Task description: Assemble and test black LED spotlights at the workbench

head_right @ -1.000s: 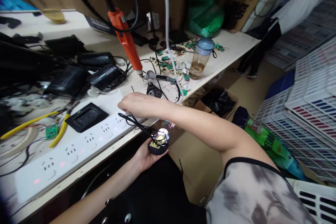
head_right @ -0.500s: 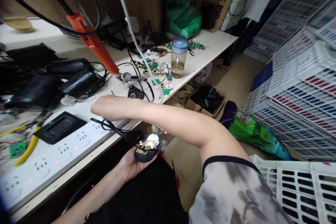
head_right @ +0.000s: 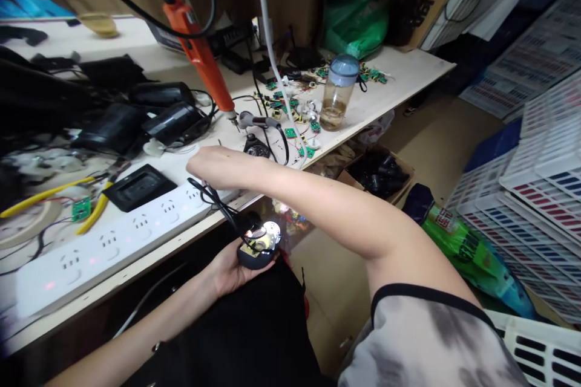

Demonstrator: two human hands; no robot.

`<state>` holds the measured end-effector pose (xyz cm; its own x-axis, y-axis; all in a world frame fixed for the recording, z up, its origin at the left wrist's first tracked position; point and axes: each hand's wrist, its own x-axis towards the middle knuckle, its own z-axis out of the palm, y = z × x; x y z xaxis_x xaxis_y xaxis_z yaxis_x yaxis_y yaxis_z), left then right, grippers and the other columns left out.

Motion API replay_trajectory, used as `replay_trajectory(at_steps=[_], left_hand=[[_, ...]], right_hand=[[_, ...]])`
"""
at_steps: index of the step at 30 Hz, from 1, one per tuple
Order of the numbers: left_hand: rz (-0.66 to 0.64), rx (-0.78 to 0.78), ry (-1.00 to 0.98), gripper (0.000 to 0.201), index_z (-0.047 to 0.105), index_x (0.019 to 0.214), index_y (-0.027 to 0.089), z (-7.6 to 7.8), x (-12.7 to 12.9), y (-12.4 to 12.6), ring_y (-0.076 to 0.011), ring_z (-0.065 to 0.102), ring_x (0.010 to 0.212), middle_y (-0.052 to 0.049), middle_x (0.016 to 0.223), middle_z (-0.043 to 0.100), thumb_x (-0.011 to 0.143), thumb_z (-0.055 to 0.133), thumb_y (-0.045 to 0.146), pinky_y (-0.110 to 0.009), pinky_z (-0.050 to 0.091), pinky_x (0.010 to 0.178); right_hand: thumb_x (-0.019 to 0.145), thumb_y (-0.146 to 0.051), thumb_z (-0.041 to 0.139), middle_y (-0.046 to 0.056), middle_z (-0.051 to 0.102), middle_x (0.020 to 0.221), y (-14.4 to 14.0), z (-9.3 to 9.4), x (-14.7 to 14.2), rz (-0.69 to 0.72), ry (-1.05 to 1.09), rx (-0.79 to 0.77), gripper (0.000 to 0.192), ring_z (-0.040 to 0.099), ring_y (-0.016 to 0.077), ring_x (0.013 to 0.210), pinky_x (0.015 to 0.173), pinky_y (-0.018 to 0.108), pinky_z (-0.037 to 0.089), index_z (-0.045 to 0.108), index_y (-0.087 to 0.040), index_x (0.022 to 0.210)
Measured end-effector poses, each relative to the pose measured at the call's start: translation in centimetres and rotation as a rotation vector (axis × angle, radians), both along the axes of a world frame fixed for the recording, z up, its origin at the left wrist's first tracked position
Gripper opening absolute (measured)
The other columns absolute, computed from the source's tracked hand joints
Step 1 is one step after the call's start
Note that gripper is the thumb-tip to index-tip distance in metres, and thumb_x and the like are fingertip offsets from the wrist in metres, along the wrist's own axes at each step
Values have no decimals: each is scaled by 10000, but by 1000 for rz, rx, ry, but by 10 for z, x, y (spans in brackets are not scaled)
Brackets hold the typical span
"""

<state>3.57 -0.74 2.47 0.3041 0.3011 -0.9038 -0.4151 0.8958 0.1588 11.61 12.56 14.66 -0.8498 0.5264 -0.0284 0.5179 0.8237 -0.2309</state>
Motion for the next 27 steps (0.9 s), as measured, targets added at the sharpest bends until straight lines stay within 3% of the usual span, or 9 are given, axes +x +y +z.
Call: replay_trajectory(at_steps=[12,27], left_hand=[[3,28,-16,414,512,1276,38,0,-10,2,-276,740,706,-168,833,745,997,343,293,-392,620,632],[-78,-50,-65,446,560,1199,-10,-5,-8,5,-274,742,707,-195,821,743,997,350,327,-362,618,624]], right_hand=[[867,-14,458,92,681,885,1,-3,1,21,-17,73,236,576,180,813,689,269,354,665,-127,873],[858,-49,477,62,660,849,5,-14,8,5,154,-48,184,550,167,773,672,262,330,629,-154,843]])
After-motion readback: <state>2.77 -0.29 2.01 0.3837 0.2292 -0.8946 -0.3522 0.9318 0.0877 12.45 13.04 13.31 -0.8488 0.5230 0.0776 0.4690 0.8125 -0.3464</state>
